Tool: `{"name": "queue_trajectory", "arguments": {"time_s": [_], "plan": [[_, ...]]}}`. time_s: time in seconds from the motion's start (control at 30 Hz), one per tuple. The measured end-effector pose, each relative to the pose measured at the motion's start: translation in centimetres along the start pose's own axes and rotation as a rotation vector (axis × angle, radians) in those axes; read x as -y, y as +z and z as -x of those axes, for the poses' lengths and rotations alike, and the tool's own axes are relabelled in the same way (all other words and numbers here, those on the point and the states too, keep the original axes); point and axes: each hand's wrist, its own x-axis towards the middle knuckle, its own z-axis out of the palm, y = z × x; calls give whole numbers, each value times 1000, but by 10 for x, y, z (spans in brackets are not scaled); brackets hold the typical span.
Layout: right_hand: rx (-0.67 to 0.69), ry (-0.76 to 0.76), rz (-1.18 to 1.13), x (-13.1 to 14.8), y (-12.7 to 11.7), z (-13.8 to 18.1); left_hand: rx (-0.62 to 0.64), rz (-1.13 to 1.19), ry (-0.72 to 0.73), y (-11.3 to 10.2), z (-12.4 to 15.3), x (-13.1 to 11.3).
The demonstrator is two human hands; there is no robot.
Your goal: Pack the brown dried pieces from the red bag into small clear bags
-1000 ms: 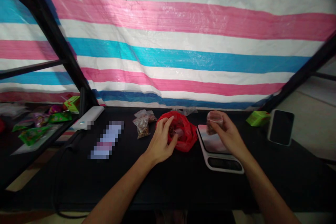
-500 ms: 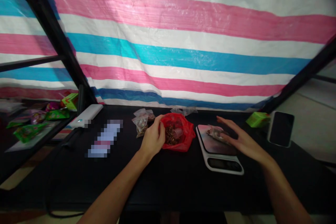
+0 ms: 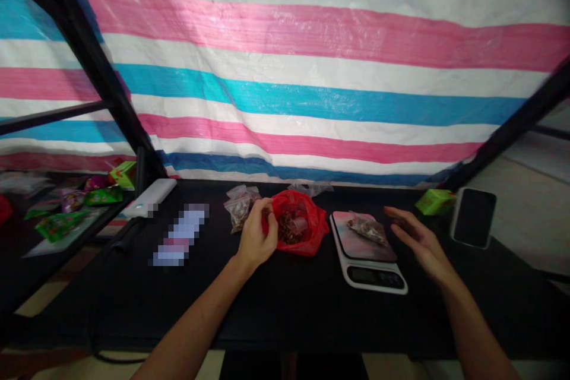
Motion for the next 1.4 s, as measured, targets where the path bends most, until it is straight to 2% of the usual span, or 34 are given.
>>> {"name": "queue_trajectory", "arguments": {"time_s": [0.27,0.4,0.53,0.63,0.73,0.83,0.93,1.03,1.13,1.4], "plan": [[81,-78,116,14,7,2,-19,-55,44,-3,-4,0],[159,-164,304,25,20,0,-21,-62,39,-3,-4,1],[181,-202,479,31,35,-10,-15,-69,42,-2,-4,1],[234,-208,413,42,41,-19,-18,-79,38,-2,-4,1],[284,-223,262,69,51,-26,-26,-105,2,-2,-5,3],[365,-292,141,101,72,-35,-12,-140,-55,-4,-6,6],[424,-390,126,123,103,-45,33,-164,-86,-5,-6,9],[388,-463,203,128,132,-51,106,-161,-100,-6,-5,9],[326,-491,277,124,150,-53,162,-149,-100,-6,-6,8],[314,-530,340,121,153,-50,193,-137,-112,-8,-10,10]]}}
